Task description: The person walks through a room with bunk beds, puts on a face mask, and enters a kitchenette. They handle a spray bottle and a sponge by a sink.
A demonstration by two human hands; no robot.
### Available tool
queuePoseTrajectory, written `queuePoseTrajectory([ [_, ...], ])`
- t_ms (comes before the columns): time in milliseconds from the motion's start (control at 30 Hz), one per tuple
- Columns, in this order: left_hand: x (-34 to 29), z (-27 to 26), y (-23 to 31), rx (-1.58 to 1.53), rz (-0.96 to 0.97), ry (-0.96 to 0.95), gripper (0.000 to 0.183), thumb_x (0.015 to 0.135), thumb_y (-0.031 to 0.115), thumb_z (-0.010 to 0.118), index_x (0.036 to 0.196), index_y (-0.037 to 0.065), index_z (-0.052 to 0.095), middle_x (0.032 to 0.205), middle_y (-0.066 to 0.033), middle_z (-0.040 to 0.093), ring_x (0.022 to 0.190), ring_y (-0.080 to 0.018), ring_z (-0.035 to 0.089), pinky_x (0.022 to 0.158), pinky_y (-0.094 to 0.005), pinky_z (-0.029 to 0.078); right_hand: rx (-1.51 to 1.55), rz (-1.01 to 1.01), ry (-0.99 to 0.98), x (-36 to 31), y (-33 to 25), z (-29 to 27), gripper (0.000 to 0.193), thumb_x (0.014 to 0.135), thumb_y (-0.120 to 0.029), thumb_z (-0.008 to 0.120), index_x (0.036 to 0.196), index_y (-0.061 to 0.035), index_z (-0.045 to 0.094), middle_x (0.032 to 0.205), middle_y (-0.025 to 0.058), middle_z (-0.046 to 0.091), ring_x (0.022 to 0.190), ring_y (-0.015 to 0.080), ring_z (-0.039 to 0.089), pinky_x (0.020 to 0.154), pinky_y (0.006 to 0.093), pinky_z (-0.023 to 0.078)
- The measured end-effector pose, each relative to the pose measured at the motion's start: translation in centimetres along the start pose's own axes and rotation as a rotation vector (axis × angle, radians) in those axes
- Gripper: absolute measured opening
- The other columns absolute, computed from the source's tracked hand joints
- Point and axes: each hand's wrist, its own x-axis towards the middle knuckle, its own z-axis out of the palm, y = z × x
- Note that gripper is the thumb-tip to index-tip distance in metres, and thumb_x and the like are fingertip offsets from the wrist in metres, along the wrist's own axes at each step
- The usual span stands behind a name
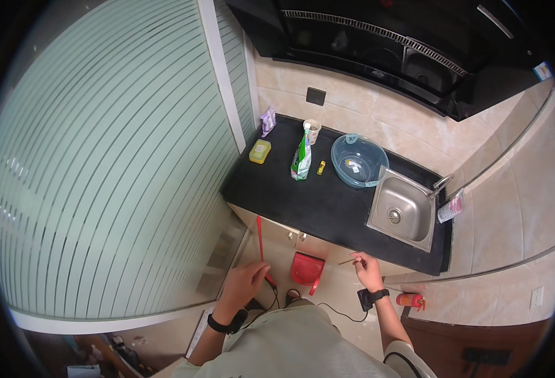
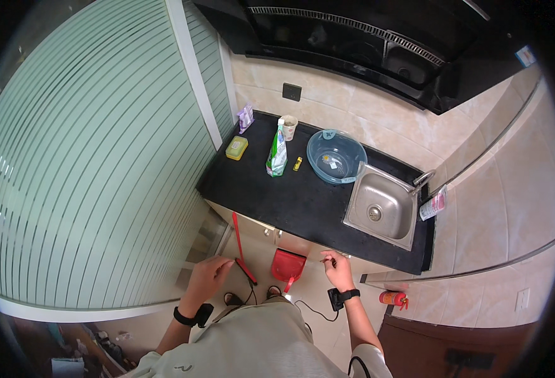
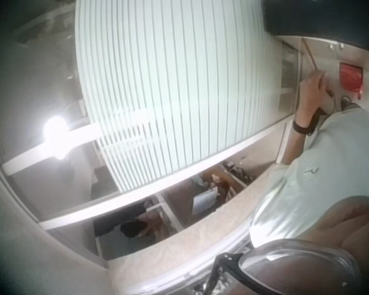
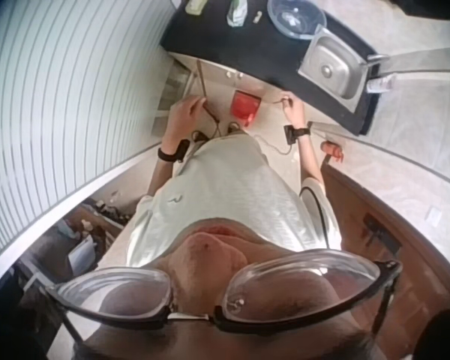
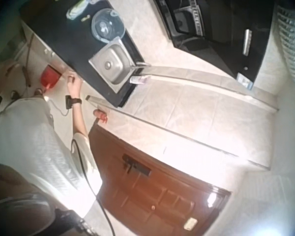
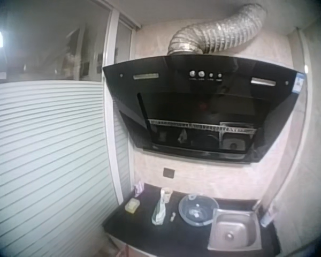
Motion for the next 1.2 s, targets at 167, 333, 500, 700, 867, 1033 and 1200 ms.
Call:
queuePoseTrajectory([
  [167, -0.3, -0.1, -1.6, -0.022, -0.032, 0.012, 0.014, 0.097, 0.016, 0.065, 0.101, 0.004, 0.072, 0.083, -0.0170, 0.070, 0.070, -0.0365, 0.067, 0.061, -0.0413, 0.052, -0.020, 0.046, 0.000, -1.0, -0.2, 0.3, 0.030, 0.088, 0.004, 0.052, 0.110, -0.0002, 0.072, 0.077, 0.0050, 0.067, 0.068, 0.0121, 0.062, 0.066, 0.0271, 0.050],
  [333, 0.7, -0.9, -3.9, -0.058, -0.130, 0.038, 0.021, 0.100, 0.014, 0.060, 0.117, 0.007, 0.070, 0.083, -0.0175, 0.070, 0.070, -0.0351, 0.069, 0.063, -0.0387, 0.054, -0.086, 0.109, -0.024, -1.7, -1.8, 0.9, 0.031, 0.088, 0.005, 0.051, 0.110, -0.0002, 0.072, 0.077, 0.0066, 0.066, 0.068, 0.0135, 0.060, 0.065, 0.0285, 0.049],
  [500, 6.7, 0.4, -10.3, -0.189, -0.141, 0.099, 0.031, 0.100, 0.016, 0.060, 0.129, 0.006, 0.063, 0.099, -0.0160, 0.072, 0.080, -0.0285, 0.072, 0.069, -0.0361, 0.056, -0.085, 0.123, 0.055, -3.3, -2.2, 2.1, 0.033, 0.087, 0.006, 0.050, 0.110, -0.0005, 0.072, 0.079, 0.0092, 0.068, 0.070, 0.0163, 0.064, 0.067, 0.0295, 0.051],
  [700, 17.1, 3.1, -18.6, -0.308, -0.140, 0.073, 0.039, 0.098, 0.019, 0.063, 0.134, 0.004, 0.058, 0.118, -0.0171, 0.069, 0.093, -0.0276, 0.071, 0.081, -0.0377, 0.056, -0.153, 0.261, 0.280, -8.2, -3.5, 3.2, 0.035, 0.086, 0.009, 0.049, 0.110, -0.0007, 0.072, 0.083, 0.0102, 0.070, 0.074, 0.0170, 0.067, 0.069, 0.0292, 0.052],
  [867, 26.2, 8.9, -26.9, -0.201, -0.170, 0.088, 0.056, 0.093, 0.024, 0.068, 0.142, 0.003, 0.050, 0.132, -0.0251, 0.060, 0.116, -0.0367, 0.062, 0.098, -0.0444, 0.050, -0.131, 0.395, 0.452, -11.8, -7.0, 6.1, 0.032, 0.089, 0.010, 0.049, 0.111, 0.0001, 0.071, 0.081, 0.0047, 0.066, 0.075, 0.0092, 0.060, 0.066, 0.0247, 0.047],
  [1033, 34.9, 12.6, -30.6, -0.045, -0.417, 0.118, 0.076, 0.086, 0.029, 0.076, 0.148, 0.002, 0.040, 0.146, -0.0295, 0.044, 0.132, -0.0468, 0.048, 0.111, -0.0505, 0.042, -0.129, 0.459, 0.550, -17.0, -8.3, 9.0, 0.032, 0.092, 0.012, 0.046, 0.110, 0.0025, 0.070, 0.085, 0.0044, 0.065, 0.079, 0.0106, 0.060, 0.069, 0.0236, 0.046],
  [1200, 40.3, 14.2, -32.7, 0.233, -0.448, 0.093, 0.069, 0.087, 0.033, 0.076, 0.142, 0.004, 0.047, 0.141, -0.0222, 0.049, 0.131, -0.0414, 0.049, 0.104, -0.0531, 0.046, -0.115, 0.634, 0.670, -22.4, -10.2, 11.0, 0.030, 0.091, 0.012, 0.044, 0.107, 0.0033, 0.068, 0.085, 0.0037, 0.063, 0.078, 0.0096, 0.058, 0.064, 0.0227, 0.043],
])
